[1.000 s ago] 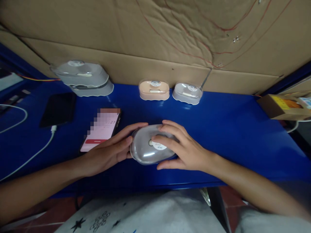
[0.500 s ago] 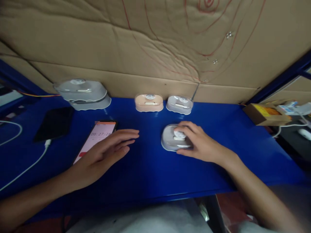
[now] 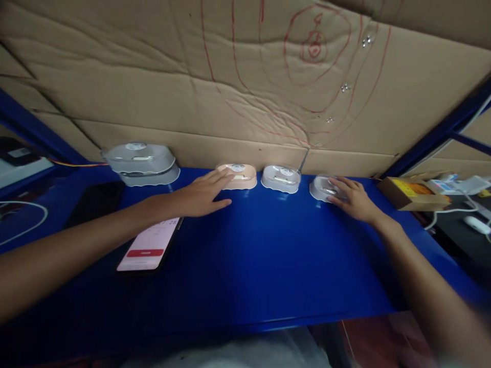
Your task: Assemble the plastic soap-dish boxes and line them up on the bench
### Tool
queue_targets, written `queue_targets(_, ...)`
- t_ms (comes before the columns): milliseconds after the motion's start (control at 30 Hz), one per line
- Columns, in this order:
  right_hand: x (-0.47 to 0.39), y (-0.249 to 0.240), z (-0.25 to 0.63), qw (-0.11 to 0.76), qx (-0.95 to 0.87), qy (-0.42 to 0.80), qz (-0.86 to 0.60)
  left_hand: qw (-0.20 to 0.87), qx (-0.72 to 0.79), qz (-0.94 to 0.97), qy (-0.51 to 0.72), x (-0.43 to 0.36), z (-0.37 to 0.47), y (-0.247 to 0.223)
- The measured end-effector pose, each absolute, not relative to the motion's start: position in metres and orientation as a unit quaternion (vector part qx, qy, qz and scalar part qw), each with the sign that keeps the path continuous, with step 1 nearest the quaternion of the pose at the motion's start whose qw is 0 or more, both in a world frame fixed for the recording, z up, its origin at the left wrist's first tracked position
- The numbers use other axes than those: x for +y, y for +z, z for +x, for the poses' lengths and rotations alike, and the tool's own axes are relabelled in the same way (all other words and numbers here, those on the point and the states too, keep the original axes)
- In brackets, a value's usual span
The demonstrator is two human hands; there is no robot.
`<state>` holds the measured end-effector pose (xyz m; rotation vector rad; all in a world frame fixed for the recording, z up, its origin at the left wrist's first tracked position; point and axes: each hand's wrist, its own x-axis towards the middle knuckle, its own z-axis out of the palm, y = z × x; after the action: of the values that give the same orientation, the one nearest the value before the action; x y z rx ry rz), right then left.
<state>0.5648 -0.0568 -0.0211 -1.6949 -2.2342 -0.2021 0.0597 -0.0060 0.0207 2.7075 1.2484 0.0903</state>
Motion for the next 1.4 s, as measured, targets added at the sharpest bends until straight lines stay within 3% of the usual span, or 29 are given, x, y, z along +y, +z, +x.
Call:
queue_targets(333,-0.021,-0.015,0.436,0.124,-0.826,-0.049,-0.547,0.066,0.27,0.952,0.13,-0.116,0.025,0.005)
queue_targets(433,-0.037,-0.003,0.379,0.18,-0.816,-0.051,-0.548,0.077,0.272,0.946,0.16,-0.122,0.021,-0.002)
queue_targets(500,-0.062,0.003,0.348,0.239,-0.831,-0.035,-0.501,0.087,0.3,0.931,0.189,-0.121,0.019,-0.007)
queue_targets(600,-0.108,0.002,0.322,0.208,-0.907,0.055,-0.363,0.13,0.342,0.906,0.211,-0.119,0.017,-0.015)
queue_targets(767,-0.145,-0.015,0.316,0.22,-0.928,0.055,-0.296,0.211,0.331,0.897,0.204,-0.12,0.017,-0.026)
queue_targets(1067,-0.136,-0.004,0.328,0.297,-0.88,0.259,-0.264,0.352,0.365,0.842,0.184,-0.122,0.015,-0.021)
queue_targets(1233,-0.142,-0.008,0.321,0.319,-0.88,0.255,-0.241,0.366,0.364,0.838,0.178,-0.127,0.015,-0.018)
queue_targets(1400,-0.134,-0.012,0.327,0.375,-0.833,0.226,-0.338,0.314,0.343,0.862,0.201,-0.125,0.014,-0.036)
